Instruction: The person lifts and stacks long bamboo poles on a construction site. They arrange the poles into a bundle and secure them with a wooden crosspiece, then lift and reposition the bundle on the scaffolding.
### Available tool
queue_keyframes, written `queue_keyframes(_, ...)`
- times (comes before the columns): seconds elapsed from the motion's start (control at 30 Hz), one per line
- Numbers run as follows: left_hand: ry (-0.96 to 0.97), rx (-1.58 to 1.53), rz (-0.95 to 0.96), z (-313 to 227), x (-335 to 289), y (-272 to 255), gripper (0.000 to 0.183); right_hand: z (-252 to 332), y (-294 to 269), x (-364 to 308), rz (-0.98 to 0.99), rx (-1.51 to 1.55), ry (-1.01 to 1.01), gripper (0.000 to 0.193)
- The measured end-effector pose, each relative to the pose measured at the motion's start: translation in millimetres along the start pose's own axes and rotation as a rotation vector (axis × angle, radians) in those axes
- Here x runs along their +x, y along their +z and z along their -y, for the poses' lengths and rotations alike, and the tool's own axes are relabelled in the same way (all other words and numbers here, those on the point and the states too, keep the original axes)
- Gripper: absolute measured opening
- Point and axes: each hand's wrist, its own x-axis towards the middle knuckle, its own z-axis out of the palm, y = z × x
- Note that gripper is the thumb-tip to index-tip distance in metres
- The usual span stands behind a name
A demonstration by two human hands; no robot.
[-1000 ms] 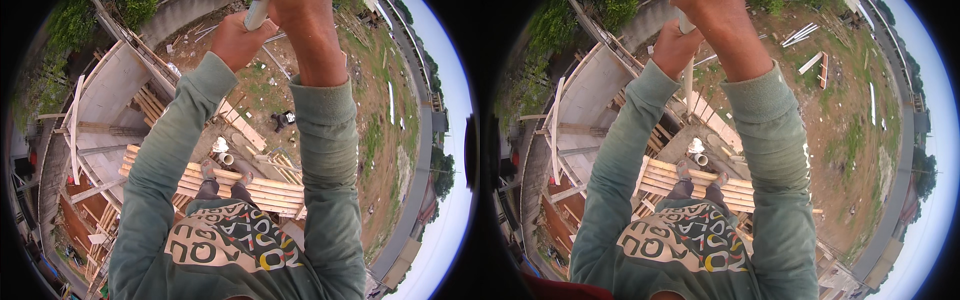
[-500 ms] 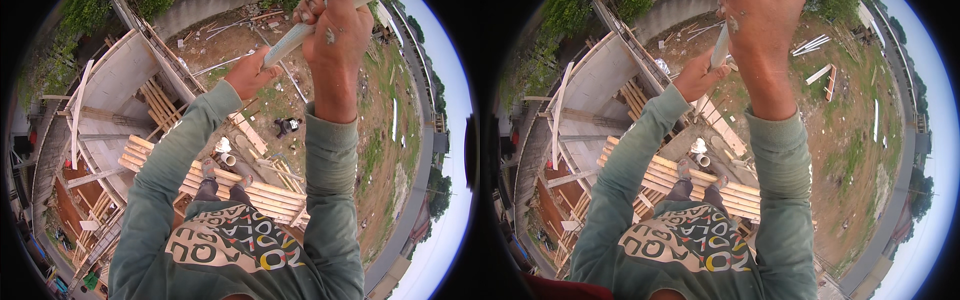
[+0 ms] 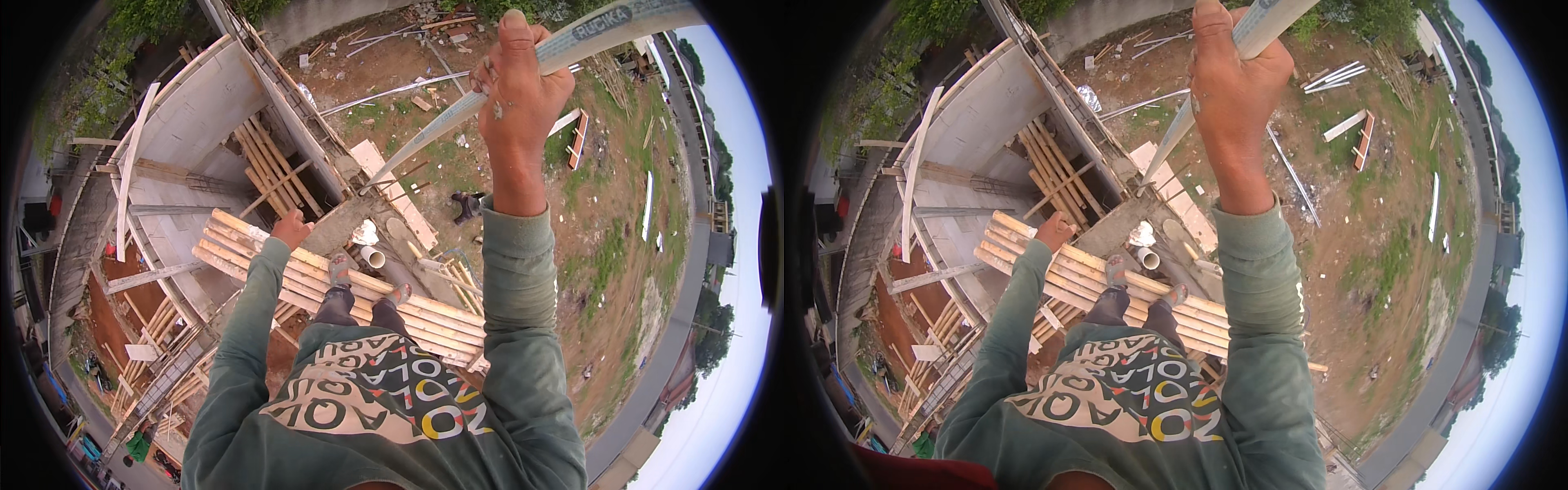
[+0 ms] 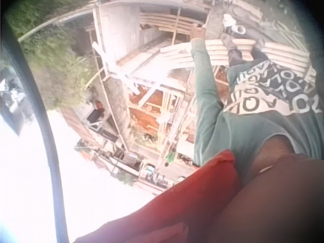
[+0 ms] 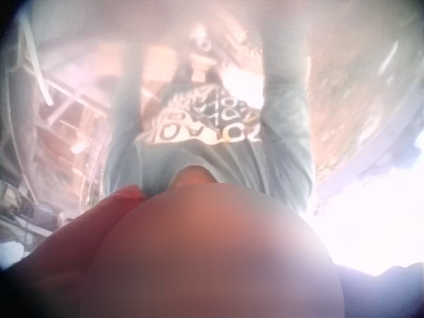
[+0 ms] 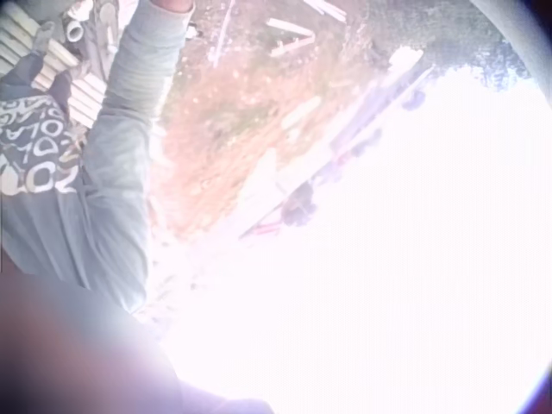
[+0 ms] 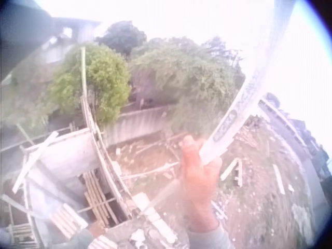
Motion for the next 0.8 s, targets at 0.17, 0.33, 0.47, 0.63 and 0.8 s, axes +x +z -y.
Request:
queue_keyframes(0.17,-0.291,0.116,-0.064,187,-53,83,0.065,-78,14,-39,0.057,-0.169,0.088,0.034)
queue_keyframes(0.33,-0.485,-0.351,0.026,300,-117,130,0.033,-2,13,7,0.075,0.033,0.076,0.032)
queue_keyframes(0.47,-0.763,-0.311,0.081,300,-147,131,0.024,13,11,22,0.009,0.004,-0.048,0.032)
queue_keyframes(0.63,-0.539,-0.775,-0.102,252,-122,122,0.021,-98,21,-32,-0.019,-0.359,-0.024,0.034)
queue_keyframes(0.8,-0.340,-0.976,-0.129,225,-91,119,0.022,-43,11,8,0.001,-0.064,0.088,0.029)
